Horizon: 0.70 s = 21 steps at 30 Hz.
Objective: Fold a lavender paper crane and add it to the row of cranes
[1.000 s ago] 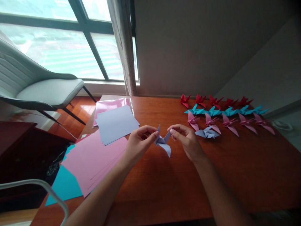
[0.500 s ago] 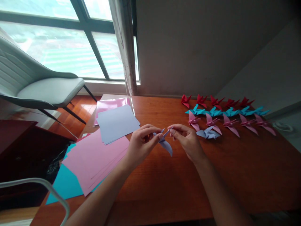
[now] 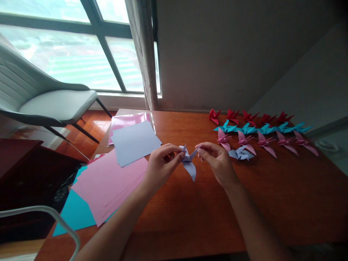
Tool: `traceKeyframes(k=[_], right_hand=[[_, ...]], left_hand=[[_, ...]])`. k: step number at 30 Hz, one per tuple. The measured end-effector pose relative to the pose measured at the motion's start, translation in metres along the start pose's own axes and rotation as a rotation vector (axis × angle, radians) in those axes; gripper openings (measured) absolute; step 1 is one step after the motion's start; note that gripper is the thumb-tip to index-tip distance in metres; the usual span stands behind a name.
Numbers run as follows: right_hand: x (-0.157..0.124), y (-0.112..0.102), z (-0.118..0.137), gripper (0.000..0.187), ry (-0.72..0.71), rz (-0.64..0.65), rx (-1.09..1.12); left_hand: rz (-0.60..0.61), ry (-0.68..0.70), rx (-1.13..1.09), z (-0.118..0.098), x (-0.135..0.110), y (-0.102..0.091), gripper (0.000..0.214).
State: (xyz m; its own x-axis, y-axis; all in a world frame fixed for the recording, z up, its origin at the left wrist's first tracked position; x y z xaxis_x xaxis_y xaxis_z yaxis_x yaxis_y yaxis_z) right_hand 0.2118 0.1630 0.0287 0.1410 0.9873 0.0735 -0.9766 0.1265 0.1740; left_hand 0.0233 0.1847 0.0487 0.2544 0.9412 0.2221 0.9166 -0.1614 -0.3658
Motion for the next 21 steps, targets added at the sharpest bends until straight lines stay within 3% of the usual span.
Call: traceKeyframes(k=[5,10,15,21], right_hand=[[-0.003,-0.001,0.005,0.014,-0.061,-0.010,-0.015],[-0.010,-0.004,0.021,0.007,-0.384,-0.219,-0.242],[-0.022,0.017,0.031,0.004,-0.591,-0.093,-0.577],[-0.027,0.028,0.029,0.003,-0.607,-0.047,-0.609]], left_hand=[[-0.046,0.024,0.041,-0.001,0.000,-0.002,0.016],[-0.094,0.115,0.161,-0.005,-0.003,-0.001,0.012],[-0.148,0.234,0.339,-0.010,-0.011,0.005,0.010],[-0.165,0.356,0.525,-0.010,-0.019,0.011,0.011]])
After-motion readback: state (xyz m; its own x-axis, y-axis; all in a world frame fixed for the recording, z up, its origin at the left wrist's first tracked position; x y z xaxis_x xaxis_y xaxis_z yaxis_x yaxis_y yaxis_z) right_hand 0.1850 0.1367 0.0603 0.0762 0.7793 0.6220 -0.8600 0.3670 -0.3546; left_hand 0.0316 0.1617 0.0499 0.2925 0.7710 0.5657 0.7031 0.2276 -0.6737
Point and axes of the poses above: each hand's wrist, its own x-axis towards the middle knuckle, its own y-axis out of the palm, z = x × y, the point moved 4 cm from there along x, towards the middle knuckle, and after that the axes turned 9 degrees about x, right-handed, at the moved point
